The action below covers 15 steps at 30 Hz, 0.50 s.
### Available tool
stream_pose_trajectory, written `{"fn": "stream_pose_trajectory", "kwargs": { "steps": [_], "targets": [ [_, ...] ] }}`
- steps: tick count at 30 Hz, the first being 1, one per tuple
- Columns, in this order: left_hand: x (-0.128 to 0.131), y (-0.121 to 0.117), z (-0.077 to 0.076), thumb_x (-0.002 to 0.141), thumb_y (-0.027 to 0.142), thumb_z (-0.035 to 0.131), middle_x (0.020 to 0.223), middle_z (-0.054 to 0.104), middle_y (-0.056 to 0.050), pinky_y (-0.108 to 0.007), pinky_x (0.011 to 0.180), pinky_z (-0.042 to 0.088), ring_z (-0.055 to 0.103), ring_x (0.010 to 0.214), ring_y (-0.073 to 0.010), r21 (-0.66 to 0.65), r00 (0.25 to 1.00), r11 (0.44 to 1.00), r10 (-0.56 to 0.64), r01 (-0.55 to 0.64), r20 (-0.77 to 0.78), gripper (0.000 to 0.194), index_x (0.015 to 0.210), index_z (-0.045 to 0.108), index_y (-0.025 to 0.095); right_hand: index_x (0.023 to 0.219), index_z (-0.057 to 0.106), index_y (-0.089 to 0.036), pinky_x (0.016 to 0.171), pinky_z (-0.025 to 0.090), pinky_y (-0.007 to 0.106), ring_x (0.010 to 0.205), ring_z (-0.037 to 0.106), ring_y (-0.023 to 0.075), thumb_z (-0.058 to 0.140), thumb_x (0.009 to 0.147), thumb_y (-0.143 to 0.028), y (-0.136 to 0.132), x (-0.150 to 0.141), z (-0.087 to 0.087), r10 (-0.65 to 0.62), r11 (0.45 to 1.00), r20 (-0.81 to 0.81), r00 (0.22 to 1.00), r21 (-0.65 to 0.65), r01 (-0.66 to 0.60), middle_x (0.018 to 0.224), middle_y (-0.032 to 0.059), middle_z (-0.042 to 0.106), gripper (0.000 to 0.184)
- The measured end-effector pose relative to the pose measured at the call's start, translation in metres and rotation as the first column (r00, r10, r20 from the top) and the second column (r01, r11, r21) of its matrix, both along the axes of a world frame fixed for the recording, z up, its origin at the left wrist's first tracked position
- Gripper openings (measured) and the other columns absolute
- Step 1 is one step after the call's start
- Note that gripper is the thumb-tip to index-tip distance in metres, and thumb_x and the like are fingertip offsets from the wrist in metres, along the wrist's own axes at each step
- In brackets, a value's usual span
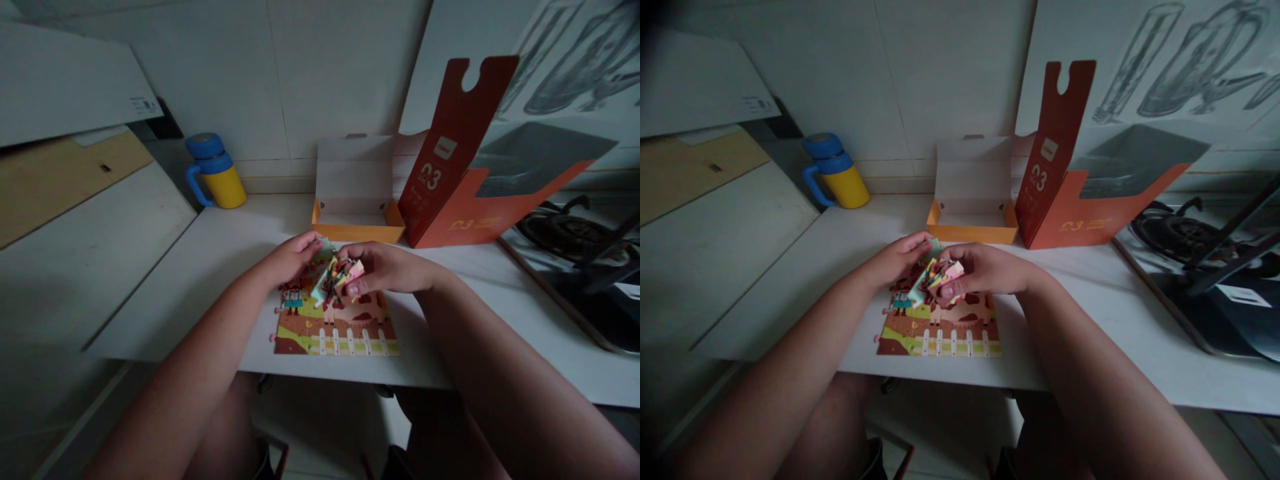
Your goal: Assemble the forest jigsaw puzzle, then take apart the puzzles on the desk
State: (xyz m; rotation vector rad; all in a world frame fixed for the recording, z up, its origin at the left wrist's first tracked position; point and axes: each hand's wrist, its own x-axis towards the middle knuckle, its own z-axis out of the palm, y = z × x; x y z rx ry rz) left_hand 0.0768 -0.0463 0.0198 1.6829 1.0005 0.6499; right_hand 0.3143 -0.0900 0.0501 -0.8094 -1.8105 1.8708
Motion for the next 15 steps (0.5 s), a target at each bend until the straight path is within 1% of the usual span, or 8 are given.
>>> {"fn": "stream_pose_trajectory", "kwargs": {
  "steps": [1, 3, 5, 6, 8, 10, 13, 15],
  "targets": [
    [0.002, -0.001, -0.001, 0.098, 0.049, 0.059, 0.095, 0.070, -0.004, -0.029, 0.067, 0.049, 0.062, 0.077, -0.0175, -0.060, 0.999, 0.998, 0.022, -0.020, 0.046, 0.031, 0.111, 0.064, 0.022, 0.110, 0.066, -0.017, 0.079, 0.055, 0.030, 0.086, 0.070, 0.0169, 0.093, 0.075, -0.042, 0.001, -0.003, -0.002, -0.114, 0.993, -0.034, 0.993, 0.029, 0.115, 0.099, 0.0038, 0.075, 0.051],
    [0.007, -0.003, -0.001, 0.094, 0.042, 0.063, 0.099, 0.071, -0.006, -0.030, 0.062, 0.048, 0.062, 0.074, -0.0175, -0.163, 0.988, 0.985, 0.074, -0.051, 0.135, 0.031, 0.119, 0.065, 0.023, 0.109, 0.065, -0.017, 0.079, 0.055, 0.030, 0.086, 0.069, 0.0175, 0.094, 0.074, -0.045, 0.004, -0.008, -0.007, -0.313, 0.945, -0.092, 0.945, 0.066, 0.319, 0.100, 0.0051, 0.075, 0.053],
    [0.009, -0.004, 0.000, 0.092, 0.036, 0.065, 0.101, 0.072, -0.006, -0.030, 0.060, 0.048, 0.062, 0.074, -0.0178, -0.218, 0.970, 0.974, 0.106, -0.057, 0.219, 0.035, 0.124, 0.066, 0.023, 0.109, 0.065, -0.018, 0.080, 0.056, 0.032, 0.087, 0.070, 0.0186, 0.094, 0.073, -0.047, 0.007, -0.011, -0.012, -0.432, 0.893, -0.136, 0.891, 0.072, 0.444, 0.101, 0.0056, 0.075, 0.055],
    [0.010, -0.004, 0.001, 0.093, 0.037, 0.064, 0.100, 0.071, -0.007, -0.030, 0.060, 0.048, 0.062, 0.074, -0.0179, -0.225, 0.958, 0.973, 0.116, -0.056, 0.262, 0.036, 0.125, 0.066, 0.023, 0.109, 0.064, -0.019, 0.080, 0.056, 0.032, 0.088, 0.070, 0.0191, 0.094, 0.073, -0.048, 0.008, -0.013, -0.014, -0.463, 0.875, -0.155, 0.873, 0.073, 0.478, 0.103, 0.0059, 0.075, 0.055],
    [0.010, -0.004, 0.003, 0.097, 0.047, 0.059, 0.099, 0.071, -0.008, -0.030, 0.059, 0.048, 0.061, 0.073, -0.0179, -0.207, 0.939, 0.977, 0.114, -0.048, 0.323, 0.040, 0.126, 0.066, 0.020, 0.108, 0.063, -0.020, 0.077, 0.056, 0.031, 0.089, 0.071, 0.0196, 0.093, 0.073, -0.050, 0.010, -0.014, -0.018, -0.503, 0.849, -0.193, 0.843, 0.076, 0.524, 0.105, 0.0066, 0.075, 0.055],
    [0.011, -0.003, 0.005, 0.101, 0.065, 0.045, 0.097, 0.071, -0.010, -0.030, 0.058, 0.047, 0.060, 0.071, -0.0179, -0.168, 0.936, 0.984, 0.111, -0.057, 0.335, 0.057, 0.127, 0.065, 0.018, 0.107, 0.062, -0.020, 0.071, 0.054, 0.029, 0.088, 0.071, 0.0194, 0.091, 0.074, -0.052, 0.012, -0.016, -0.020, -0.538, 0.818, -0.225, 0.812, 0.095, 0.568, 0.106, 0.0074, 0.075, 0.054],
    [0.013, -0.002, 0.001, 0.097, 0.084, 0.021, 0.098, 0.072, -0.013, -0.031, 0.059, 0.047, 0.062, 0.073, -0.0197, -0.081, 0.965, 0.993, 0.101, -0.084, 0.244, 0.086, 0.129, 0.064, 0.017, 0.112, 0.062, -0.021, 0.070, 0.054, 0.030, 0.087, 0.070, 0.0198, 0.087, 0.078, -0.056, 0.013, -0.020, -0.024, -0.577, 0.774, -0.219, 0.787, 0.159, 0.612, 0.107, 0.0081, 0.075, 0.055],
    [0.016, -0.002, -0.005, 0.093, 0.088, 0.009, 0.102, 0.073, -0.013, -0.032, 0.064, 0.050, 0.066, 0.079, -0.0215, 0.015, 0.993, 0.997, 0.074, -0.076, 0.091, 0.095, 0.133, 0.060, 0.020, 0.119, 0.064, -0.021, 0.076, 0.054, 0.033, 0.090, 0.069, 0.0217, 0.084, 0.081, -0.058, 0.013, -0.024, -0.027, -0.578, 0.756, -0.154, 0.802, 0.268, 0.597, 0.109, 0.0090, 0.075, 0.057]
  ]
}}
